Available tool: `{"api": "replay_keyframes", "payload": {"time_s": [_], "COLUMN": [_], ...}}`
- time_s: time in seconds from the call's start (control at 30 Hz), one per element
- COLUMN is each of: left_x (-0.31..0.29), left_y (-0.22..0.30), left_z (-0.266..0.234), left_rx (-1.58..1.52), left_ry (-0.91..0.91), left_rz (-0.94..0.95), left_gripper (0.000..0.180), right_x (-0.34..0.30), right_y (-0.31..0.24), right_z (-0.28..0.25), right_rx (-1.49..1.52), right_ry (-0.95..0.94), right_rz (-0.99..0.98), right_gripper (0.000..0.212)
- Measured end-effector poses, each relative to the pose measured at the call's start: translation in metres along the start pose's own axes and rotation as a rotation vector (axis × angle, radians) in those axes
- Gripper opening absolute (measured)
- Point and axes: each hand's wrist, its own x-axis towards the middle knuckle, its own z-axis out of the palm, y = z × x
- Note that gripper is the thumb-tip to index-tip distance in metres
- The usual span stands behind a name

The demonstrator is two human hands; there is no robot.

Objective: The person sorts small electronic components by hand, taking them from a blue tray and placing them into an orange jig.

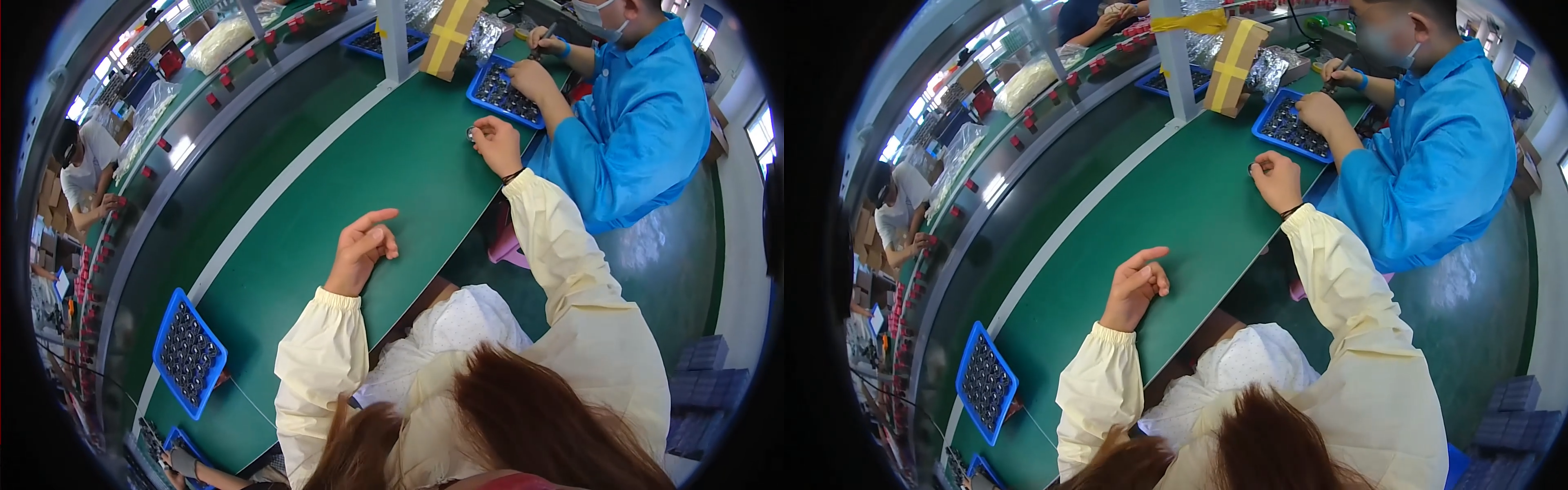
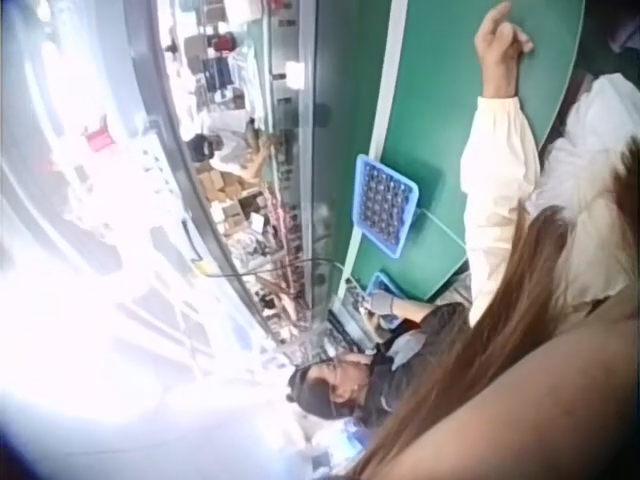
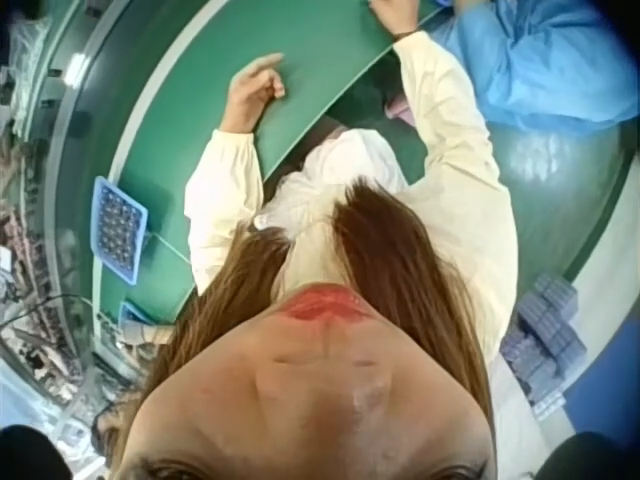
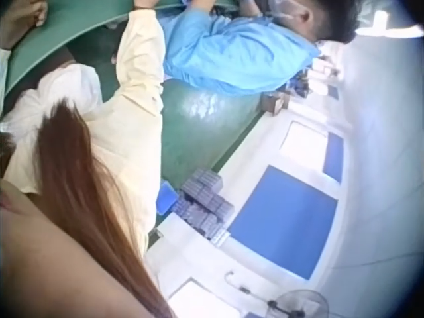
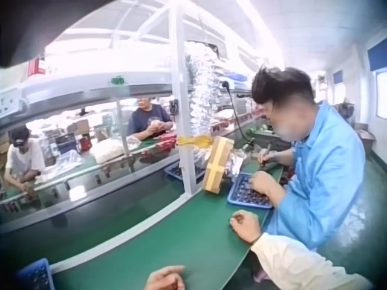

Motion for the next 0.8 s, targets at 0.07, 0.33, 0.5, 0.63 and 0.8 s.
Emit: {"api": "replay_keyframes", "payload": {"time_s": [0.07, 0.33, 0.5, 0.63, 0.8], "left_x": [0.001, 0.005, 0.007, 0.009, 0.012], "left_y": [0.0, -0.002, 0.0, 0.0, -0.001], "left_z": [0.0, -0.004, -0.002, -0.003, -0.005], "left_rx": [0.006, -0.063, -0.058, -0.067, -0.072], "left_ry": [0.004, -0.003, 0.024, 0.016, 0.028], "left_rz": [-0.007, 0.02, 0.013, 0.024, 0.033], "left_gripper": [0.044, 0.04, 0.043, 0.039, 0.039], "right_x": [0.005, 0.008, 0.008, 0.01, 0.012], "right_y": [0.007, 0.015, 0.018, 0.017, 0.022], "right_z": [0.0, 0.0, 0.002, 0.001, 0.002], "right_rx": [-0.068, -0.144, -0.142, -0.167, -0.185], "right_ry": [0.043, 0.139, 0.178, 0.172, 0.15], "right_rz": [-0.026, -0.064, -0.058, -0.021, -0.014], "right_gripper": [0.015, 0.015, 0.017, 0.018, 0.018]}}
